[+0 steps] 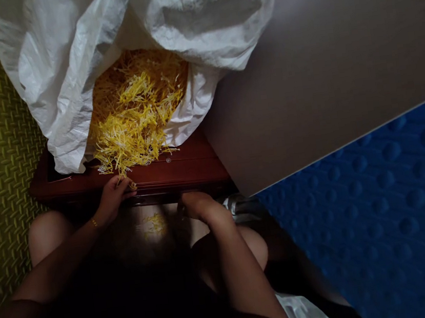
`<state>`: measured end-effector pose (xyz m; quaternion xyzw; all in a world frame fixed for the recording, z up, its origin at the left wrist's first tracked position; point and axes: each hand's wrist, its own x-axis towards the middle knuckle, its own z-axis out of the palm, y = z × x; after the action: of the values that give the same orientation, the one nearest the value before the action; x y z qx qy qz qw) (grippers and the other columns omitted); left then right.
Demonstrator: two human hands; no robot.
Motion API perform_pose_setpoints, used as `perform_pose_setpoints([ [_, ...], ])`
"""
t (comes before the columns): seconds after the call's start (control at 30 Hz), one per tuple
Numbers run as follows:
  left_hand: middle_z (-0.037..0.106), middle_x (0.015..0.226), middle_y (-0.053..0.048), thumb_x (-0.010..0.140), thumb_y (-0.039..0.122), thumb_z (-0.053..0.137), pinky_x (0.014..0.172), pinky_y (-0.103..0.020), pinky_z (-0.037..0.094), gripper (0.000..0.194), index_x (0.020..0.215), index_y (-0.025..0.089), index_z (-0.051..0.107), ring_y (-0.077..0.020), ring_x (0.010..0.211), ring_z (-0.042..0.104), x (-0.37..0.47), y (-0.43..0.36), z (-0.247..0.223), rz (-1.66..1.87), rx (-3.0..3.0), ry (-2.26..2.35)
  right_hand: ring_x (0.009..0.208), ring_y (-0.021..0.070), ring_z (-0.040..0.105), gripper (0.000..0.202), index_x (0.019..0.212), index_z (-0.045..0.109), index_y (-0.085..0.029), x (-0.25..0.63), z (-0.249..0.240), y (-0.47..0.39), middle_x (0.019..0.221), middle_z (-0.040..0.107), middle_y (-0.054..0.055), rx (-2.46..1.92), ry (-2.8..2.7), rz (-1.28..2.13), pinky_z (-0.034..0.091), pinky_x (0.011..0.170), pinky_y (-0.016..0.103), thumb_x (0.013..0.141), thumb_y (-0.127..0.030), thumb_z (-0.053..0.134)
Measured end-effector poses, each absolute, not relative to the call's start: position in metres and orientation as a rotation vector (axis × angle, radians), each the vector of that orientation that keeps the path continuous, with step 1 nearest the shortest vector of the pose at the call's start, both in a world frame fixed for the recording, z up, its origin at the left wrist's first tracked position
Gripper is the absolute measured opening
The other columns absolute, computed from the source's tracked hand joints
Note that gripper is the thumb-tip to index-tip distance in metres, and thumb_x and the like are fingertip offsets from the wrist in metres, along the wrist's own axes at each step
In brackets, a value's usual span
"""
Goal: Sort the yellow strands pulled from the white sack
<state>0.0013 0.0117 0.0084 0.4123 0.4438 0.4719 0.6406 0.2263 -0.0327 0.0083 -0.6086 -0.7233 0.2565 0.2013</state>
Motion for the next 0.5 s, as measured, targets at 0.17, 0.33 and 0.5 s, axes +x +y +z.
perform_pose_setpoints([
  [0.17, 0.056, 0.072, 0.001, 0.073, 0.031, 0.059, 0.062, -0.020, 0.052, 0.020, 0.072, 0.013, 0.052, -0.0050, 0.063, 0.054, 0.006, 0.013, 0.003, 1.052, 1.004, 1.029, 0.066, 0.0172, 0.058, 0.012, 0.082, 0.070, -0.024, 0.204, 0.025, -0.022, 0.074, 0.067, 0.003, -1.667, -2.056, 0.693, 0.039, 0.063, 0.028, 0.071, -0.028, 0.064],
  [0.33, 0.052, 0.068, 0.004, 0.072, 0.028, 0.059, 0.056, -0.018, 0.050, 0.017, 0.071, 0.013, 0.052, -0.0046, 0.060, 0.053, 0.011, 0.008, 0.003, 1.044, 1.029, 1.026, 0.071, 0.0149, 0.055, 0.026, 0.099, 0.062, -0.019, 0.158, 0.035, -0.022, 0.081, 0.060, 0.004, -1.345, -1.868, 0.543, 0.041, 0.067, 0.025, 0.078, -0.033, 0.058],
  [0.5, 0.051, 0.065, 0.004, 0.071, 0.030, 0.060, 0.057, -0.019, 0.049, 0.019, 0.069, 0.013, 0.051, -0.0058, 0.059, 0.052, 0.008, 0.007, 0.002, 1.013, 1.022, 1.024, 0.071, 0.0142, 0.054, 0.014, 0.088, 0.063, -0.019, 0.148, 0.029, -0.026, 0.074, 0.057, 0.002, -1.278, -1.893, 0.565, 0.041, 0.067, 0.025, 0.080, -0.028, 0.056],
])
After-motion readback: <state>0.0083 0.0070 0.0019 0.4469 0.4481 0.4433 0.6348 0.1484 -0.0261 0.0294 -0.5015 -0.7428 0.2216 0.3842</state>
